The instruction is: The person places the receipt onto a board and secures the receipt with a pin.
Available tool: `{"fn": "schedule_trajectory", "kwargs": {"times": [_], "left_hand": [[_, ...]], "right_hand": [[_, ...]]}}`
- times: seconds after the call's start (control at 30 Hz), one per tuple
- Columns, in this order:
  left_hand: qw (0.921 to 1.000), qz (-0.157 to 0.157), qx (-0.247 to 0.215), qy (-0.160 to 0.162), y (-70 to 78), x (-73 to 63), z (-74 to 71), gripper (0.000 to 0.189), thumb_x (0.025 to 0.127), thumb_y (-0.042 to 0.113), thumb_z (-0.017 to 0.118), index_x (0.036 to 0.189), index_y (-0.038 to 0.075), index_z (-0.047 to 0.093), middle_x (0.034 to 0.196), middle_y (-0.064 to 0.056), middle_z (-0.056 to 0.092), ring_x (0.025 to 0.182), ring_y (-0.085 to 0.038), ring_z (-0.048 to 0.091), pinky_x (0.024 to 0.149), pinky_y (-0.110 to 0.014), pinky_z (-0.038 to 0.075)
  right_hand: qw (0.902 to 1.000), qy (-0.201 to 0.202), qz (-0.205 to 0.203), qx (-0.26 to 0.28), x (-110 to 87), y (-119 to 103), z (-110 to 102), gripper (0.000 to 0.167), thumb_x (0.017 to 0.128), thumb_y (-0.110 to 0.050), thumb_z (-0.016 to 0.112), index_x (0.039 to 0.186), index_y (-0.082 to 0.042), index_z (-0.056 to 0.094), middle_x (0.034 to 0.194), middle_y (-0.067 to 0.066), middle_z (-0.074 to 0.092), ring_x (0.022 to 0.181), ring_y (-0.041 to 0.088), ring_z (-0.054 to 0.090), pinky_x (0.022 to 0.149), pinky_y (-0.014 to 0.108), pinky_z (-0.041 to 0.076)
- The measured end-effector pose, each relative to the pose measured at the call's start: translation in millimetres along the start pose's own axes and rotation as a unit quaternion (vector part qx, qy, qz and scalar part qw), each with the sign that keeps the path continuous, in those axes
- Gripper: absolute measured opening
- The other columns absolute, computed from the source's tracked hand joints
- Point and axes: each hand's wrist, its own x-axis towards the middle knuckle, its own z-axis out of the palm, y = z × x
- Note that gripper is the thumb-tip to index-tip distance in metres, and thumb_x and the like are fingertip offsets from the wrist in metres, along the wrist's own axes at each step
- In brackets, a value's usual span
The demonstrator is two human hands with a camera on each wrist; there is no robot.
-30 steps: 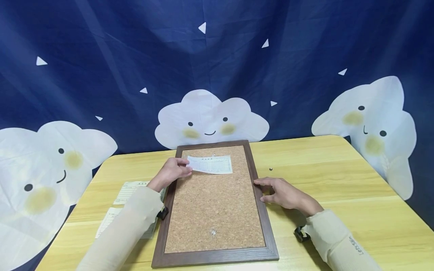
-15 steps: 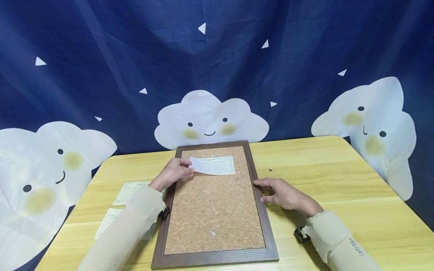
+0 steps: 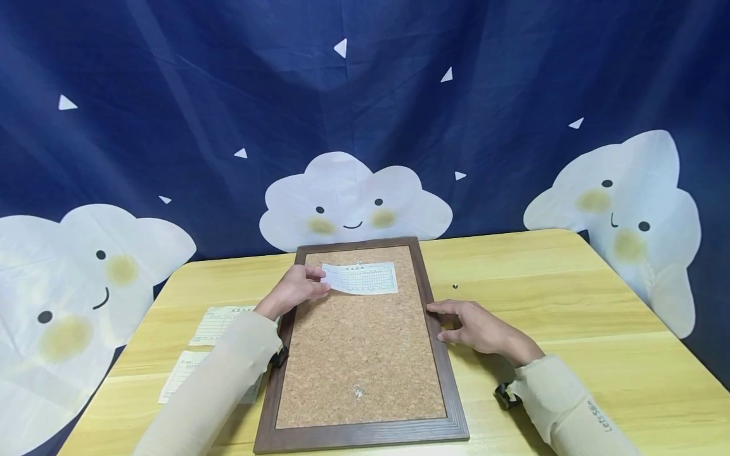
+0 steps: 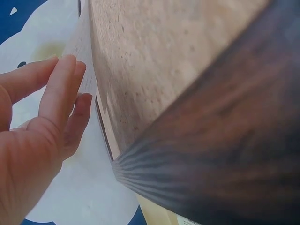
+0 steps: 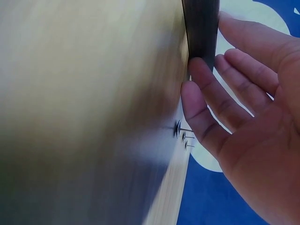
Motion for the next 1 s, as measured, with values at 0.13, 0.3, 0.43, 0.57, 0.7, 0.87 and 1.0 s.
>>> {"fn": "schedule_trajectory", "kwargs": {"times": [0.13,0.3,0.43,0.57,0.7,0.87,1.0], "left_hand": [[0.9999,0.006,0.014,0.000,-0.6,-0.3,0.5,0.040,0.089,-0.008,0.067,0.126,-0.017,0.056,0.113,-0.024,0.059,0.082,-0.015,0.064,0.075,-0.024,0.058],[0.9989,0.005,0.047,0.005,-0.8,-0.2,0.6,0.040,0.089,-0.005,0.069,0.126,-0.015,0.058,0.114,-0.022,0.060,0.085,-0.015,0.061,0.075,-0.023,0.056],[0.9967,0.002,0.081,0.010,0.3,-0.9,0.1,0.040,0.089,-0.001,0.071,0.126,-0.012,0.060,0.120,-0.021,0.059,0.094,-0.018,0.060,0.078,-0.024,0.055],[0.9942,-0.002,0.107,0.012,2.2,-1.3,-0.7,0.040,0.089,0.003,0.071,0.126,-0.010,0.061,0.125,-0.021,0.057,0.102,-0.022,0.058,0.085,-0.029,0.054],[0.9917,-0.013,0.127,0.015,3.0,-0.8,-1.7,0.039,0.090,0.006,0.072,0.125,-0.007,0.063,0.128,-0.018,0.056,0.106,-0.025,0.055,0.090,-0.034,0.051],[0.9901,-0.021,0.138,0.015,3.4,-0.9,-2.1,0.038,0.090,0.007,0.073,0.124,-0.006,0.064,0.127,-0.016,0.054,0.105,-0.025,0.053,0.089,-0.034,0.050],[0.9928,-0.024,0.117,0.004,3.4,-0.6,-1.3,0.039,0.089,0.003,0.072,0.125,-0.009,0.062,0.130,-0.018,0.050,0.102,-0.021,0.056,0.083,-0.027,0.054]], "right_hand": [[1.0000,0.001,-0.002,-0.006,0.2,0.2,1.0,0.057,0.091,-0.013,0.074,0.140,0.004,0.053,0.139,0.024,0.055,0.120,0.038,0.057,0.093,0.047,0.052],[0.9999,0.002,0.002,-0.010,0.2,0.6,2.3,0.057,0.090,-0.012,0.075,0.141,0.003,0.053,0.140,0.023,0.054,0.122,0.039,0.055,0.095,0.049,0.051],[1.0000,0.000,0.009,-0.003,0.2,0.9,2.8,0.057,0.091,-0.010,0.074,0.141,0.003,0.052,0.140,0.024,0.054,0.121,0.039,0.056,0.093,0.046,0.053],[0.9999,-0.001,0.012,-0.001,0.0,2.1,3.0,0.057,0.091,-0.009,0.073,0.142,0.003,0.052,0.141,0.024,0.053,0.122,0.039,0.055,0.093,0.045,0.053],[0.9999,-0.003,0.010,-0.002,-0.2,2.9,2.7,0.057,0.091,-0.009,0.073,0.142,0.003,0.052,0.141,0.024,0.053,0.126,0.042,0.052,0.096,0.050,0.050],[0.9999,0.000,0.011,0.000,-0.1,2.8,2.5,0.057,0.090,-0.008,0.074,0.141,0.003,0.052,0.141,0.022,0.053,0.130,0.042,0.049,0.100,0.053,0.046],[1.0000,0.002,0.008,0.001,0.0,1.6,1.8,0.057,0.090,-0.009,0.074,0.141,0.003,0.053,0.140,0.023,0.054,0.128,0.042,0.050,0.098,0.052,0.048]]}}
